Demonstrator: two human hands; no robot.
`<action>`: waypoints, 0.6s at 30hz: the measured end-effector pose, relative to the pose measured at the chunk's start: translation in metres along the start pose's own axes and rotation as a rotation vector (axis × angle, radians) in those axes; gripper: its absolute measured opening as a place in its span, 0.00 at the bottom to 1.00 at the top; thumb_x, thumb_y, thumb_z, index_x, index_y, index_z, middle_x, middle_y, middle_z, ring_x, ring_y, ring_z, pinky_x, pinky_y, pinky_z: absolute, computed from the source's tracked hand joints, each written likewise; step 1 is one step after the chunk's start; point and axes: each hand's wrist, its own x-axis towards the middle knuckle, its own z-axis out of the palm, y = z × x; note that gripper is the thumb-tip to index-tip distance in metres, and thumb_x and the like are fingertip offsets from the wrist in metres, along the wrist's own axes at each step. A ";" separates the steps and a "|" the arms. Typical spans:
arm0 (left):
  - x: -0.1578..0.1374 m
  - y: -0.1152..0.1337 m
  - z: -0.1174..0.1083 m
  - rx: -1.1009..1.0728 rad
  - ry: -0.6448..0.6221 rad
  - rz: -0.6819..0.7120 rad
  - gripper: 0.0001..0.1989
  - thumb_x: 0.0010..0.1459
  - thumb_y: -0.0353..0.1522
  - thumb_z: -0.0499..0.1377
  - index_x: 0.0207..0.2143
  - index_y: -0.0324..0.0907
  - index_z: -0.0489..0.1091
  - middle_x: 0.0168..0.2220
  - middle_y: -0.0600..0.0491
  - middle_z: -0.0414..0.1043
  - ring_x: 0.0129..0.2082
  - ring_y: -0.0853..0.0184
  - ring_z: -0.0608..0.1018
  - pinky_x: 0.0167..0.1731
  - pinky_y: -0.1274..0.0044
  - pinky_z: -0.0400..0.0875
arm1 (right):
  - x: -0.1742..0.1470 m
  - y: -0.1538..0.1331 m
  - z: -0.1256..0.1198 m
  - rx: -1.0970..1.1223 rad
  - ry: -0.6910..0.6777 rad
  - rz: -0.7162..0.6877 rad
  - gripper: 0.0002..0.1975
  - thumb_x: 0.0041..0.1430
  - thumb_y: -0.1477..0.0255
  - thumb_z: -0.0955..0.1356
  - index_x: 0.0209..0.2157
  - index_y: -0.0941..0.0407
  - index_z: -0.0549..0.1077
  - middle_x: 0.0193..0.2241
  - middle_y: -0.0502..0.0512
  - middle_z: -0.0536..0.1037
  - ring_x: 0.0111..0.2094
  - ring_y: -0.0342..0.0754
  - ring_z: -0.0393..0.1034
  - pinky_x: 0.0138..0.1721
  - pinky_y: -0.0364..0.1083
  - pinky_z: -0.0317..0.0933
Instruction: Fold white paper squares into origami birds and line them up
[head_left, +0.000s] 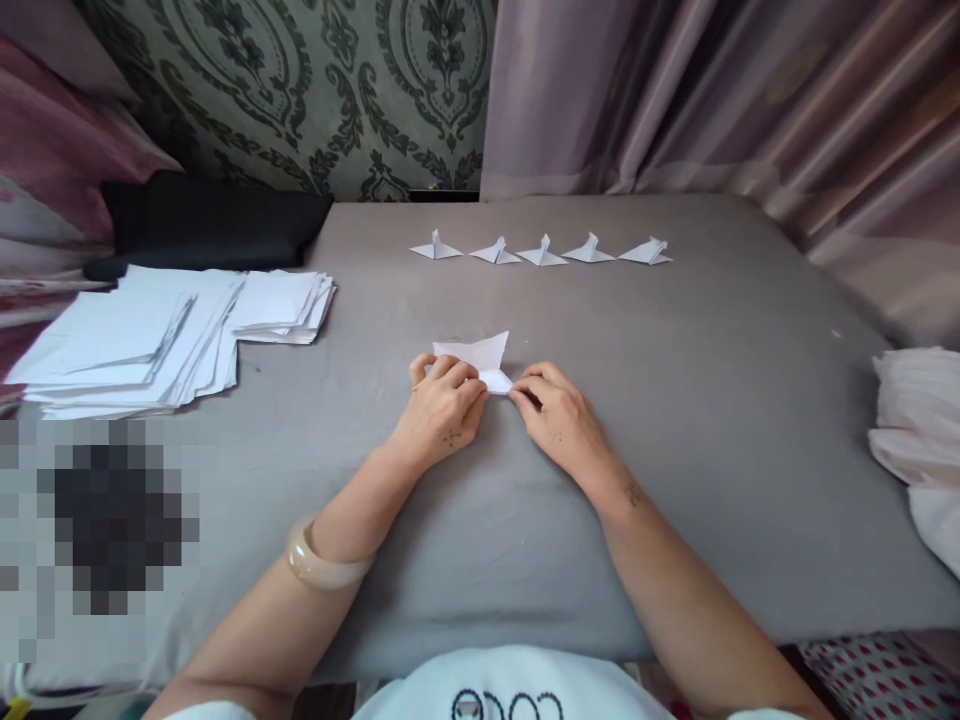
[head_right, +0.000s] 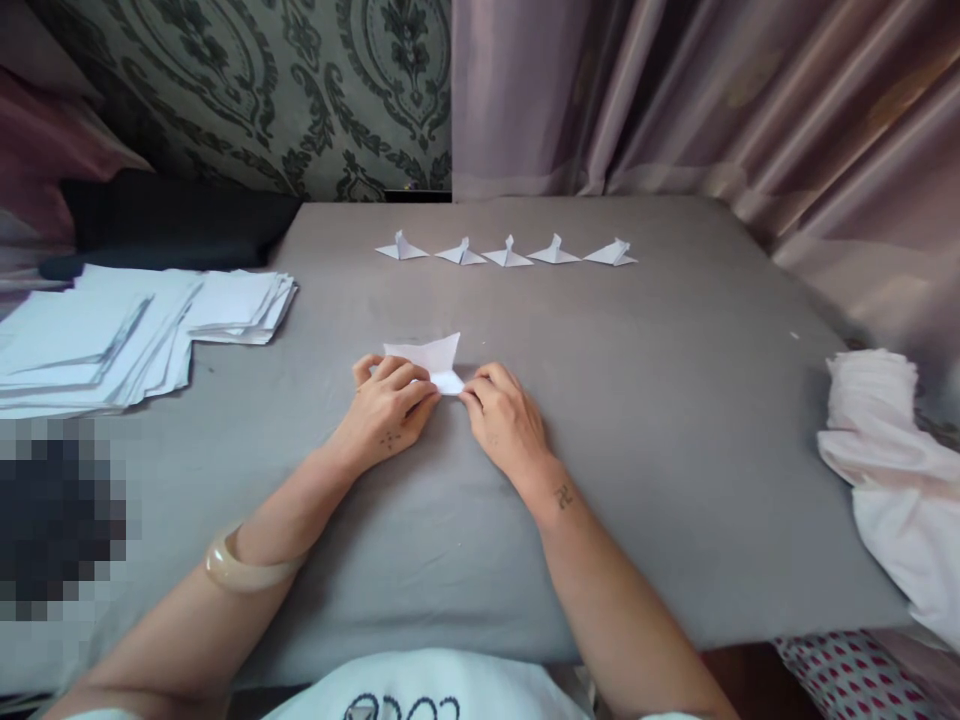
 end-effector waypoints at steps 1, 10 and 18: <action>0.000 0.000 0.000 -0.003 -0.002 -0.011 0.11 0.63 0.30 0.51 0.33 0.44 0.73 0.36 0.50 0.76 0.40 0.61 0.73 0.48 0.61 0.53 | 0.001 -0.001 0.001 0.013 0.006 0.024 0.07 0.62 0.71 0.64 0.35 0.53 0.75 0.40 0.55 0.74 0.38 0.47 0.70 0.38 0.46 0.64; 0.004 0.000 0.007 0.017 0.017 -0.084 0.08 0.63 0.29 0.51 0.37 0.43 0.70 0.34 0.51 0.77 0.39 0.61 0.74 0.47 0.62 0.53 | 0.003 -0.006 0.009 0.037 0.077 0.103 0.04 0.59 0.73 0.65 0.33 0.54 0.72 0.38 0.55 0.73 0.35 0.47 0.69 0.36 0.46 0.64; 0.006 0.000 0.009 -0.044 0.027 -0.157 0.11 0.59 0.30 0.54 0.45 0.43 0.67 0.36 0.49 0.76 0.40 0.60 0.73 0.48 0.63 0.53 | -0.001 -0.013 0.009 -0.047 -0.021 -0.141 0.15 0.63 0.81 0.58 0.41 0.55 0.73 0.38 0.57 0.75 0.42 0.50 0.66 0.43 0.47 0.63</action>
